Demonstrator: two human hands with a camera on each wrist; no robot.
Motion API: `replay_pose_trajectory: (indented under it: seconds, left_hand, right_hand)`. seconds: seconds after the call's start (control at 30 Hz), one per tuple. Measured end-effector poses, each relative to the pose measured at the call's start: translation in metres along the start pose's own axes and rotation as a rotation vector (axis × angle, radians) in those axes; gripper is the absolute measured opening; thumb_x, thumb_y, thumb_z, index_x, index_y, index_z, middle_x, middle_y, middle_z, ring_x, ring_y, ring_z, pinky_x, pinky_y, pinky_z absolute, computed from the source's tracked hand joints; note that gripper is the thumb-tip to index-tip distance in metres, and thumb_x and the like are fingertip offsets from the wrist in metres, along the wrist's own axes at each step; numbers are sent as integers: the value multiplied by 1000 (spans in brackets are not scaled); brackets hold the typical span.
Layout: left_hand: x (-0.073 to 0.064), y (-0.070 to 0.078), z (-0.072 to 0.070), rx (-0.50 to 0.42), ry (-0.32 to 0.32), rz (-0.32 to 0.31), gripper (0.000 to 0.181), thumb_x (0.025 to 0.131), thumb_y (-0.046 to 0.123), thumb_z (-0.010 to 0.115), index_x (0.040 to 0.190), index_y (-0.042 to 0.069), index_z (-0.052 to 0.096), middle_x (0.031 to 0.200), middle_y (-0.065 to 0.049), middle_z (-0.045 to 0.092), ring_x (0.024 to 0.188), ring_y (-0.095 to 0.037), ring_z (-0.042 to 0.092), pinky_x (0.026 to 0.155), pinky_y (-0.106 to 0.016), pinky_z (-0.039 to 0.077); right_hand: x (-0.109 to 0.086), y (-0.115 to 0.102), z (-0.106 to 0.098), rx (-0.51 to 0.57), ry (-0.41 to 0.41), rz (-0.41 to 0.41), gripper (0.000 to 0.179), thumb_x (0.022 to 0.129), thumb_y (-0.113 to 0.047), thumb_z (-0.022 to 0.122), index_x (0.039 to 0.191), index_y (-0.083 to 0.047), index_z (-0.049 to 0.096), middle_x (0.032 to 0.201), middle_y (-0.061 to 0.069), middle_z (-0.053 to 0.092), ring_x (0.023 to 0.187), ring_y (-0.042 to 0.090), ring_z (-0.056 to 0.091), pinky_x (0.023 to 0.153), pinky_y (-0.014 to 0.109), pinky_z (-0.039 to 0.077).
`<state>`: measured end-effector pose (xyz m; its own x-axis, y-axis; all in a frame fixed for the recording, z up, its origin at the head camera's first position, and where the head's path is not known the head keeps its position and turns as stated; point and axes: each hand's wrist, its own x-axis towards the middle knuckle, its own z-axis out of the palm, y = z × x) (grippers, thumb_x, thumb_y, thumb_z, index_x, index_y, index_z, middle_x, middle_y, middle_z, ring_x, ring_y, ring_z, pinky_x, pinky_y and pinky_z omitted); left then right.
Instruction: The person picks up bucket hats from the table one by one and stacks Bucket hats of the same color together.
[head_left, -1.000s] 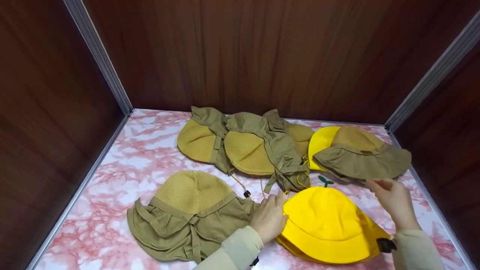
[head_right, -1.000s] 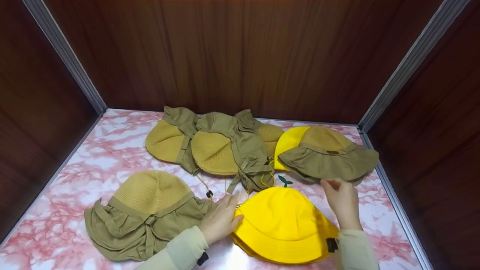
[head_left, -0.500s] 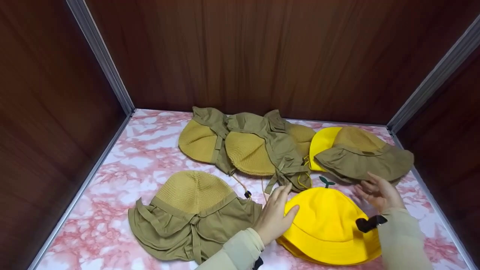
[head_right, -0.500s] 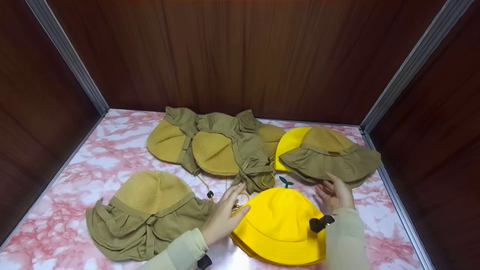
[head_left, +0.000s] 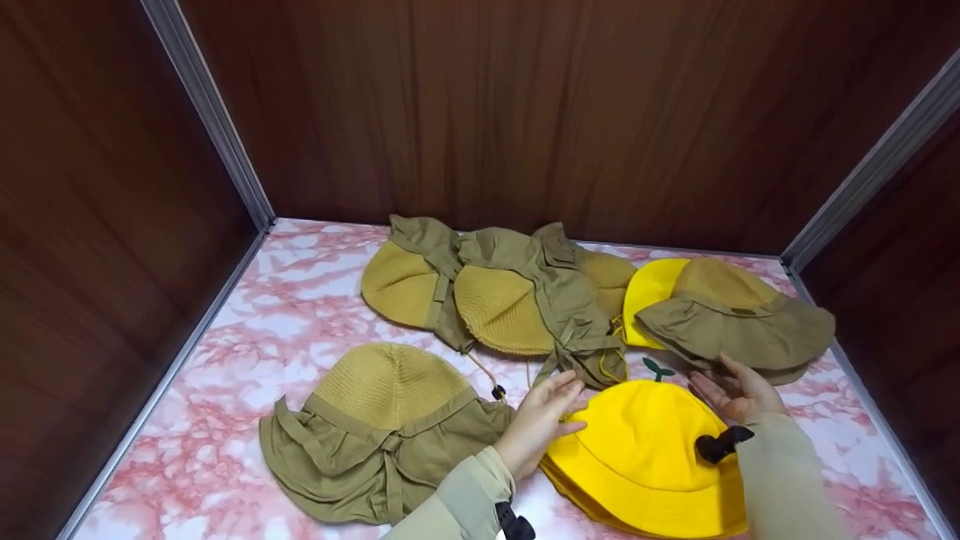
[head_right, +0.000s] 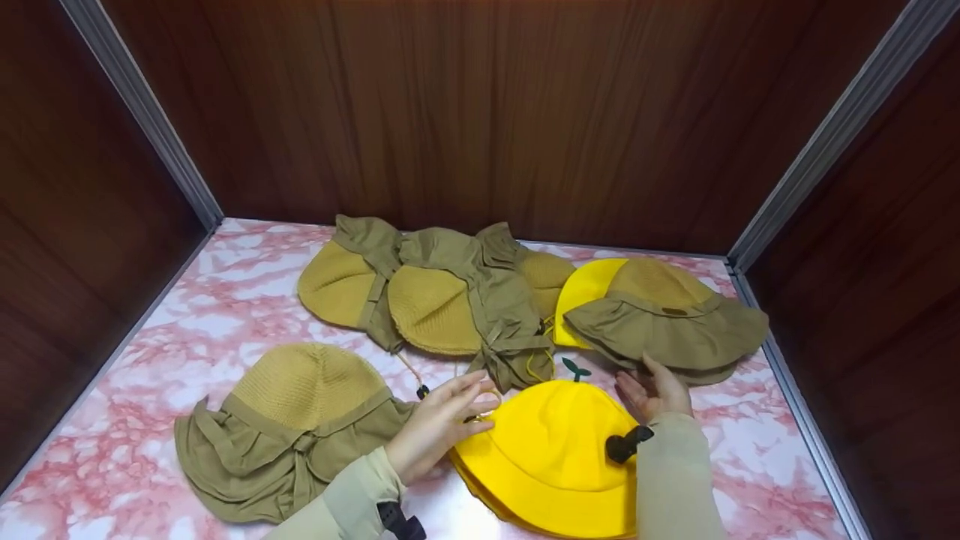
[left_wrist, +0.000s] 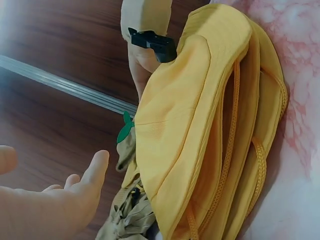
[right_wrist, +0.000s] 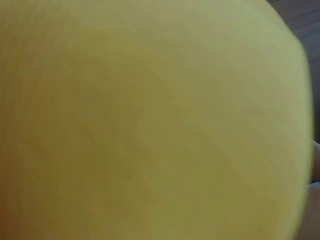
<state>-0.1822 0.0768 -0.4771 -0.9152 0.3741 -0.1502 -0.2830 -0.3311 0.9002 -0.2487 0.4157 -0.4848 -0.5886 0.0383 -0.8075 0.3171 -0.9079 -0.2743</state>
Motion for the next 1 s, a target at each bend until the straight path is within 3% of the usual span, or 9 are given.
replay_pose_trajectory:
  seconds: [0.1,0.27,0.33,0.47,0.57,0.67,0.8,0.9,1.0]
  left_hand:
    - [1,-1,-2,-40,-5,-20,57,103,25,52,146,-8,35,148,-27,43,128,-42,52,104,-48,50]
    - [1,1,-2,-65,4,-40,57,103,26,52,146,-8,36,142,-23,49,125,-41,54,102,-47,52]
    - [1,1,-2,-74,4,-50,57,103,27,52,146,-7,36,142,-22,50,126,-41,54,102,-48,51]
    - [2,1,-2,-89,-2,-65,58,103,28,51,146,-8,35,142,-23,49,127,-42,54,102,-51,51]
    - [2,2,-3,-94,-7,-65,59,103,29,51,146,-8,36,143,-24,48,127,-42,53,101,-52,51]
    - [2,3,-4,-96,-5,-63,58,103,30,52,146,-7,37,143,-23,48,127,-42,53,100,-51,52]
    - [2,3,-4,-102,4,-62,57,103,29,52,146,-6,37,142,-23,48,126,-42,53,99,-52,52]
    - [2,3,-3,-105,1,-61,57,103,28,52,146,-6,36,143,-23,47,126,-43,53,99,-53,52]
    - [3,4,-2,-108,-12,-63,58,103,29,52,147,-6,35,146,-24,45,126,-42,53,99,-52,53]
  right_hand:
    - [3,0,0,85,-23,10,36,85,-15,77,117,-21,62,94,14,67,119,19,63,106,35,48]
    - [6,0,0,273,-63,1,47,87,-5,73,124,-30,60,110,2,67,123,14,59,106,36,48]
    - [6,0,-2,323,-105,12,43,89,0,70,122,-27,61,113,0,66,125,11,57,109,34,45]
    - [5,0,-5,307,-221,51,14,94,8,57,102,-2,63,106,9,65,120,10,57,114,30,38]
    - [5,0,-5,261,-274,61,10,95,11,50,94,8,59,104,13,63,120,12,57,115,29,37]
    - [3,-1,-3,270,-294,59,13,95,12,47,103,6,57,110,11,61,125,9,52,113,28,39]
    - [-5,-2,1,332,-316,57,34,96,14,42,121,-9,48,119,1,53,126,5,45,109,26,43]
    - [-13,0,7,331,-349,15,39,95,17,40,120,-14,42,114,-4,46,115,8,46,104,27,46]
    - [-23,5,13,274,-402,-35,32,94,19,40,112,-8,42,109,-2,43,104,14,46,99,29,49]
